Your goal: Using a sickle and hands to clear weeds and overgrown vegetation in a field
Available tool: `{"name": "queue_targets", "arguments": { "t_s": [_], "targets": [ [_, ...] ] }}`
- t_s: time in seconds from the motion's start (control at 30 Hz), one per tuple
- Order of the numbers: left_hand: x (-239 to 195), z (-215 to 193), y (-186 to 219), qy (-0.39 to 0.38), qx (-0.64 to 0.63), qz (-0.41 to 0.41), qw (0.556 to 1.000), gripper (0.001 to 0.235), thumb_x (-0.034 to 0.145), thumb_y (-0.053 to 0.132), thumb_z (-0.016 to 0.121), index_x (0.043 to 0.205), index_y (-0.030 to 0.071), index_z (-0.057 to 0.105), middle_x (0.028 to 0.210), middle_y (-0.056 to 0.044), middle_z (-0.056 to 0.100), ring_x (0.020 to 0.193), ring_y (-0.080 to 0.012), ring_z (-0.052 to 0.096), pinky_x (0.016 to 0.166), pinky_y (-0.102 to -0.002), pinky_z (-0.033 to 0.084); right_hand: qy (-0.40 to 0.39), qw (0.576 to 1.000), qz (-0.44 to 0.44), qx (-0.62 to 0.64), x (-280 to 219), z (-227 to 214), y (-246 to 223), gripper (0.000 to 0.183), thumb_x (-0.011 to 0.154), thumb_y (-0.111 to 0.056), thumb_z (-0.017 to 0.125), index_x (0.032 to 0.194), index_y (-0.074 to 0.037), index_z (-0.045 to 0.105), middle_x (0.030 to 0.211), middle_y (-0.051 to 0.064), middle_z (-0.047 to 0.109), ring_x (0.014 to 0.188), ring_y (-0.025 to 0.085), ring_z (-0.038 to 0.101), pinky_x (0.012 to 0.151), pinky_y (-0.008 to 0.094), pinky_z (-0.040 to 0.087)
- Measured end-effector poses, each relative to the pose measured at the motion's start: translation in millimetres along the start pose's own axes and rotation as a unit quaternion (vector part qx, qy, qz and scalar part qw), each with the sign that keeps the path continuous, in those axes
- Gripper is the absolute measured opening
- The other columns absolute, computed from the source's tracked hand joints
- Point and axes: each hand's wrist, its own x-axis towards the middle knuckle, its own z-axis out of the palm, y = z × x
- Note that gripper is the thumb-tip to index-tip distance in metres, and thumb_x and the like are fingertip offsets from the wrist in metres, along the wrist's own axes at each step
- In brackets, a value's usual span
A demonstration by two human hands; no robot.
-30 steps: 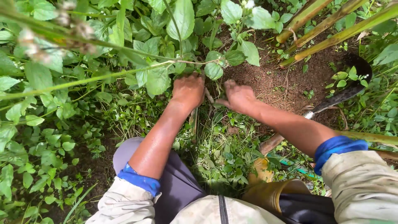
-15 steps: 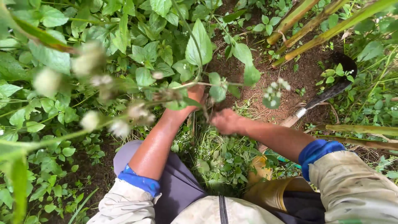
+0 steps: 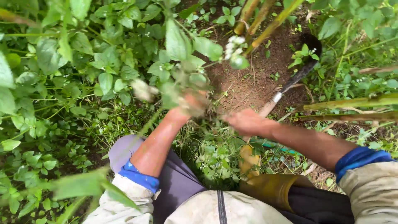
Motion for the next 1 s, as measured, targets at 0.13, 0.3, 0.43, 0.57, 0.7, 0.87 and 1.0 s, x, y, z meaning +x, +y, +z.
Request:
{"name": "queue_targets", "arguments": {
  "t_s": [0.13,0.3,0.43,0.57,0.7,0.87,1.0],
  "targets": [
    [6.7,7.8,22.4,0.017,0.083,0.062,0.994,0.019,0.077,0.031,0.058,0.088,0.019,0.068,0.076,-0.007,0.073,0.075,-0.0216,0.073,0.063,-0.043,0.059,0.192,0.929,0.067,-0.308,-20.9,-8.1,63.3,0.015,0.092,-0.015,0.060,0.105,-0.012,0.064,0.090,0.005,0.067,0.075,0.019,0.072,0.058,0.038,0.062],
    [-18.1,-43.5,93.0,0.015,-0.062,-0.037,0.997,0.046,0.108,0.026,0.035,0.153,0.033,0.045,0.094,-0.002,0.070,0.054,-0.0094,0.059,0.042,-0.030,0.051,0.312,0.840,0.172,-0.409,-1.7,3.0,193.4,0.016,0.094,-0.015,0.057,0.109,-0.010,0.061,0.089,0.007,0.059,0.072,0.023,0.069,0.049,0.044,0.057],
    [-19.0,-27.2,103.7,0.074,-0.285,-0.049,0.954,0.044,0.109,0.017,0.041,0.153,0.019,0.044,0.116,-0.007,0.074,0.055,-0.0093,0.060,0.048,-0.028,0.049,0.266,0.886,0.274,-0.264,9.6,1.6,215.1,0.033,0.102,-0.025,0.034,0.104,-0.011,0.064,0.081,0.008,0.065,0.075,0.026,0.069,0.057,0.043,0.059],
    [-47.7,-57.3,136.7,-0.002,-0.279,-0.111,0.954,0.050,0.107,0.008,0.039,0.157,0.010,0.037,0.136,-0.021,0.064,0.064,-0.0181,0.061,0.053,-0.032,0.049,0.156,0.888,0.295,-0.316,4.1,-15.3,202.2,0.029,0.101,-0.019,0.052,0.083,-0.011,0.073,0.067,0.004,0.067,0.059,0.021,0.070,0.050,0.039,0.059],
    [-4.3,41.4,60.4,-0.059,-0.169,-0.119,0.977,0.039,0.103,0.014,0.047,0.141,0.007,0.053,0.113,-0.016,0.072,0.057,-0.0155,0.063,0.045,-0.027,0.047,0.147,0.900,0.279,-0.301,-21.6,-32.5,142.8,0.027,0.098,-0.018,0.056,0.081,-0.012,0.075,0.065,0.003,0.071,0.058,0.018,0.071,0.049,0.035,0.060],
    [-11.0,35.2,77.6,-0.111,-0.107,-0.087,0.984,0.034,0.103,0.018,0.048,0.135,0.011,0.057,0.119,-0.016,0.069,0.066,-0.0200,0.068,0.052,-0.033,0.052,0.136,0.971,0.109,-0.166,-17.2,-1.6,97.6,0.026,0.085,-0.017,0.077,0.107,-0.009,0.065,0.085,0.004,0.067,0.076,0.019,0.069,0.061,0.030,0.062],
    [-38.5,16.9,84.7,-0.215,0.024,-0.022,0.976,0.057,0.108,0.024,0.026,0.151,-0.014,0.025,0.065,-0.004,0.056,0.046,-0.0089,0.052,0.037,-0.020,0.037,0.035,0.990,0.032,-0.130,-88.2,-64.2,-11.0,0.050,0.103,-0.012,0.049,0.152,-0.014,0.040,0.135,0.018,0.062,0.084,0.015,0.074,0.075,0.028,0.068]
  ]
}}
